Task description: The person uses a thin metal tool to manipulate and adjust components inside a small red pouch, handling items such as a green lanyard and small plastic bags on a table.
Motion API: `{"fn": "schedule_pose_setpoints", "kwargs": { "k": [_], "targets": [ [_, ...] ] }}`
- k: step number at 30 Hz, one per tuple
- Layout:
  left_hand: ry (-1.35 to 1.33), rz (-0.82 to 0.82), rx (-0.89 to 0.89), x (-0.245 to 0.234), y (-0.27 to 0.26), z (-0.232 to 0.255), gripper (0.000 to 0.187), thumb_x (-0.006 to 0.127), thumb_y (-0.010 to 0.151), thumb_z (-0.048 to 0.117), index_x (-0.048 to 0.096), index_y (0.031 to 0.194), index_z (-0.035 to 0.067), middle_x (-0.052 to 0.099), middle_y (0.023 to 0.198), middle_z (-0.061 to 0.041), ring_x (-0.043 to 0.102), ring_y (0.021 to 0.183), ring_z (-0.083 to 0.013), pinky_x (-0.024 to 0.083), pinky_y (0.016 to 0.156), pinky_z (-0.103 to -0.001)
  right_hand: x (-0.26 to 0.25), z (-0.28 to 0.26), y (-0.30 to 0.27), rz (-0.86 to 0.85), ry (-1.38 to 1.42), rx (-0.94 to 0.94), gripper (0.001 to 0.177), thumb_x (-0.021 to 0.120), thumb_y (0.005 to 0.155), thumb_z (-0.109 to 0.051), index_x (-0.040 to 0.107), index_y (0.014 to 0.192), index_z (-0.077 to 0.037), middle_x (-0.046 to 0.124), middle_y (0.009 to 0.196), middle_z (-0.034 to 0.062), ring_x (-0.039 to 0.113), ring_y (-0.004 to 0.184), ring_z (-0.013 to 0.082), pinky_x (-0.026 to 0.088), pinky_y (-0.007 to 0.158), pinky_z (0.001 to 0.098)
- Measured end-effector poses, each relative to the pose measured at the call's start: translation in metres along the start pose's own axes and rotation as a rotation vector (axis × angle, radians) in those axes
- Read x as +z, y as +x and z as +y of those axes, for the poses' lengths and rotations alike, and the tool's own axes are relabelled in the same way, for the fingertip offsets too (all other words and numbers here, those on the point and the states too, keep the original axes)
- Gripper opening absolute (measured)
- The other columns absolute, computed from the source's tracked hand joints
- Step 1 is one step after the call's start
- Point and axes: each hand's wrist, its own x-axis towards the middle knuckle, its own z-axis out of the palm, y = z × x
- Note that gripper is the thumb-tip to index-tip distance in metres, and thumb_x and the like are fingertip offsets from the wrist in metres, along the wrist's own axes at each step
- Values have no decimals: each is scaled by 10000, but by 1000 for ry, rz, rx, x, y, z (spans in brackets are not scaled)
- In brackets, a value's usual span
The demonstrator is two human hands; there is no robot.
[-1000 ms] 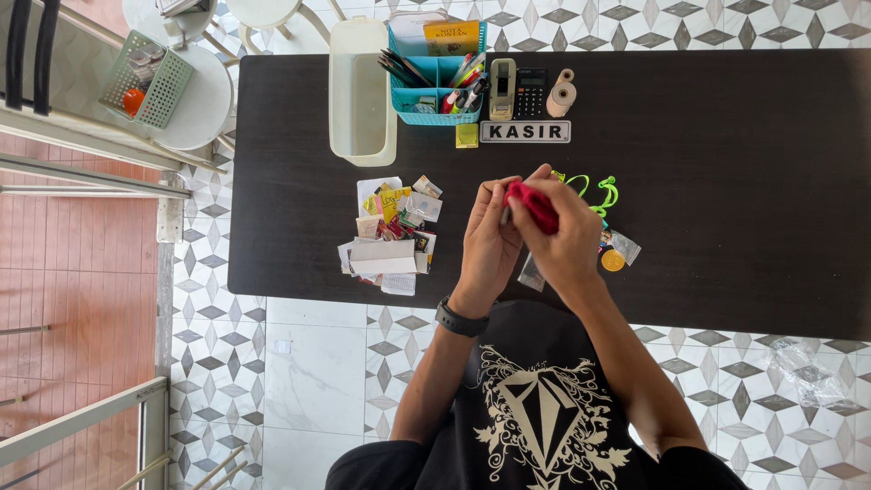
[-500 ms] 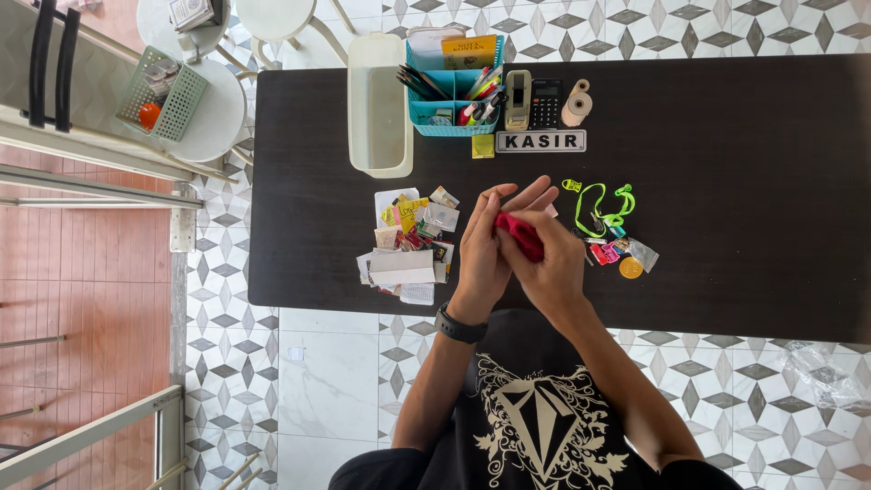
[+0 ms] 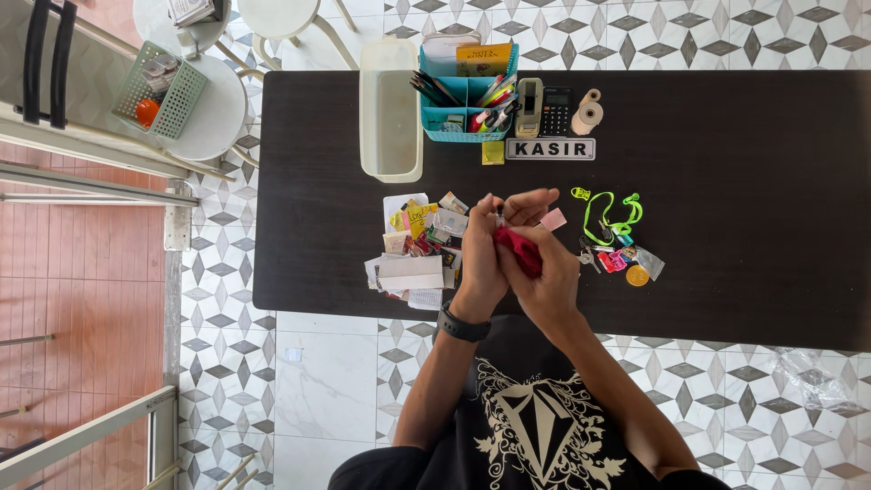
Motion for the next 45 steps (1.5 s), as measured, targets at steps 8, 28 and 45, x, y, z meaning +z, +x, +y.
{"fn": "schedule_pose_setpoints", "kwargs": {
  "k": [8,28,45],
  "targets": [
    [66,181,-91,5,-2,9,370,344,1146,272,581,1138,-12,681,1207,-226,662,1095,-268,546,1011,-389,9,-3,33,66,-108,-11,238,794,972,-168,657,1108,-30,732,941,130,753,800,228,582,666,301],
    [158,20,-10,16,-11,40,384,314,1181,260,532,1344,-11,549,1493,-229,581,1345,-330,492,1141,-406,27,-20,22,64,-71,5,241,787,958,-160,669,1127,-34,732,964,123,744,805,237,570,679,309],
    [160,-17,-69,6,-19,66,301,301,1177,226,525,1228,31,533,1490,-255,536,1396,-329,483,1168,-398,43,-39,29,120,-47,-4,221,770,995,-133,658,1145,-16,731,955,113,744,818,201,573,686,292]
  ]
}}
